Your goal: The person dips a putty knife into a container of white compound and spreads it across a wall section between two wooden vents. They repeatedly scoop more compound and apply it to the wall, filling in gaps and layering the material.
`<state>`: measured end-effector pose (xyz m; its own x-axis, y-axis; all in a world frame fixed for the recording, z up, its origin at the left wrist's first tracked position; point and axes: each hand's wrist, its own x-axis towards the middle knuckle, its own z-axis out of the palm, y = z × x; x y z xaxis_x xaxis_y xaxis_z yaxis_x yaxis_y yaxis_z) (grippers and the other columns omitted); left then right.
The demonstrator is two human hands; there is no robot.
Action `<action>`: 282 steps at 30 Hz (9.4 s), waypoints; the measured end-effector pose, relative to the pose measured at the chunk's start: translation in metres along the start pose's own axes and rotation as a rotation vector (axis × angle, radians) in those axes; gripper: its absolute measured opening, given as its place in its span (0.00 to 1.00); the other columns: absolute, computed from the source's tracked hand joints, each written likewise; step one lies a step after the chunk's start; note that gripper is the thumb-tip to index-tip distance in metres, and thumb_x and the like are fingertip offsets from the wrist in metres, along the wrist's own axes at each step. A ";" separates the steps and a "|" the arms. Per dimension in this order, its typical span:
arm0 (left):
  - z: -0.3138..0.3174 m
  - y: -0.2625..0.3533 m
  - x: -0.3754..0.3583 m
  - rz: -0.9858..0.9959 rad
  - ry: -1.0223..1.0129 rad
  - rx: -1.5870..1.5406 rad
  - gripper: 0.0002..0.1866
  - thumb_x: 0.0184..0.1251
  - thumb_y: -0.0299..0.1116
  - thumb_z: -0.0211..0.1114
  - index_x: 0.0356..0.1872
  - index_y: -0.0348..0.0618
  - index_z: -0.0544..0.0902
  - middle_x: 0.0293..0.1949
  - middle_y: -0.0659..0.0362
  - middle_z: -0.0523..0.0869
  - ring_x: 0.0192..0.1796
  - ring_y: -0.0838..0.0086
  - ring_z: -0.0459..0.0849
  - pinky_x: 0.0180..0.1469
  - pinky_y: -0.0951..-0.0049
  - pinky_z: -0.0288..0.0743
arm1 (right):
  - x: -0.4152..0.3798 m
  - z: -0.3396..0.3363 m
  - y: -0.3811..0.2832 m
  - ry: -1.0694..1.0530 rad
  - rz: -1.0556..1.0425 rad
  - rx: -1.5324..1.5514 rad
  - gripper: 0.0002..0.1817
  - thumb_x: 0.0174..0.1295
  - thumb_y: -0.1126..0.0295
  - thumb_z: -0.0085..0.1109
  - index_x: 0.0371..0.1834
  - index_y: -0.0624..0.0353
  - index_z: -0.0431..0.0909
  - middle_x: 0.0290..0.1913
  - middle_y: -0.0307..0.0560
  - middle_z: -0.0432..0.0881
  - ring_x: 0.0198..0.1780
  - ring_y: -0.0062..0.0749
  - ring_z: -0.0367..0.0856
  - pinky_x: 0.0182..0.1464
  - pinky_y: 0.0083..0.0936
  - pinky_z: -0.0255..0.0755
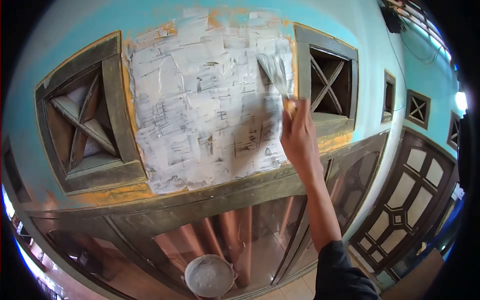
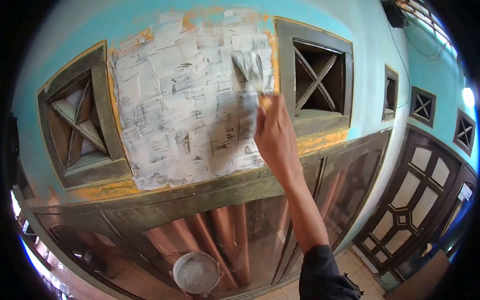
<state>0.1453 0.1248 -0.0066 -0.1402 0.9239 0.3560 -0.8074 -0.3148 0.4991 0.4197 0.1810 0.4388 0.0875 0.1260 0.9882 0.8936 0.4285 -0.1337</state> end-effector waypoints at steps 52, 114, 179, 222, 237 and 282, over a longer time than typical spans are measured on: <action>0.040 0.042 0.005 -0.309 -0.028 -0.136 0.45 0.60 0.77 0.47 0.73 0.60 0.65 0.72 0.54 0.65 0.70 0.42 0.64 0.60 0.23 0.65 | 0.046 0.011 -0.002 -0.049 -0.003 0.111 0.14 0.71 0.70 0.50 0.52 0.63 0.59 0.38 0.68 0.78 0.34 0.67 0.79 0.33 0.54 0.74; 0.147 0.068 0.001 -0.564 0.352 -0.847 0.49 0.58 0.79 0.49 0.73 0.54 0.65 0.72 0.50 0.66 0.67 0.38 0.68 0.58 0.21 0.65 | -0.185 -0.065 0.024 -1.096 -0.176 0.125 0.21 0.50 0.76 0.70 0.49 0.47 0.84 0.39 0.39 0.79 0.40 0.36 0.79 0.41 0.31 0.78; 0.127 0.067 -0.026 -0.600 0.386 -1.083 0.47 0.60 0.76 0.50 0.71 0.52 0.68 0.70 0.53 0.70 0.68 0.47 0.70 0.63 0.25 0.64 | -0.299 -0.038 0.025 -1.330 0.921 0.898 0.15 0.79 0.62 0.44 0.52 0.62 0.73 0.29 0.36 0.73 0.27 0.17 0.66 0.32 0.19 0.66; 0.159 0.054 -0.030 -0.778 0.121 -0.780 0.50 0.59 0.79 0.45 0.74 0.53 0.61 0.72 0.50 0.65 0.68 0.40 0.69 0.60 0.21 0.64 | -0.163 -0.053 0.010 -1.314 -0.214 0.262 0.11 0.60 0.62 0.67 0.45 0.46 0.87 0.32 0.37 0.84 0.29 0.32 0.84 0.31 0.30 0.78; 0.158 0.054 -0.033 -0.778 0.143 -0.891 0.48 0.61 0.77 0.46 0.74 0.53 0.62 0.72 0.50 0.66 0.68 0.41 0.69 0.61 0.22 0.63 | -0.114 -0.061 -0.031 -1.591 -0.833 -0.002 0.06 0.57 0.64 0.64 0.26 0.48 0.78 0.27 0.34 0.76 0.27 0.30 0.80 0.28 0.30 0.70; 0.120 0.046 -0.003 -0.474 0.262 -0.366 0.38 0.69 0.69 0.46 0.66 0.51 0.74 0.64 0.58 0.78 0.63 0.60 0.76 0.66 0.51 0.70 | -0.256 -0.070 -0.008 -1.229 1.407 1.326 0.10 0.73 0.64 0.56 0.43 0.57 0.68 0.25 0.37 0.70 0.19 0.12 0.59 0.18 0.13 0.48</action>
<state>0.1775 0.0817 0.1099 0.1816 0.9813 -0.0642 -0.9524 0.1918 0.2369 0.4212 0.0823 0.1924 -0.4941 0.8527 -0.1695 -0.1987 -0.3006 -0.9328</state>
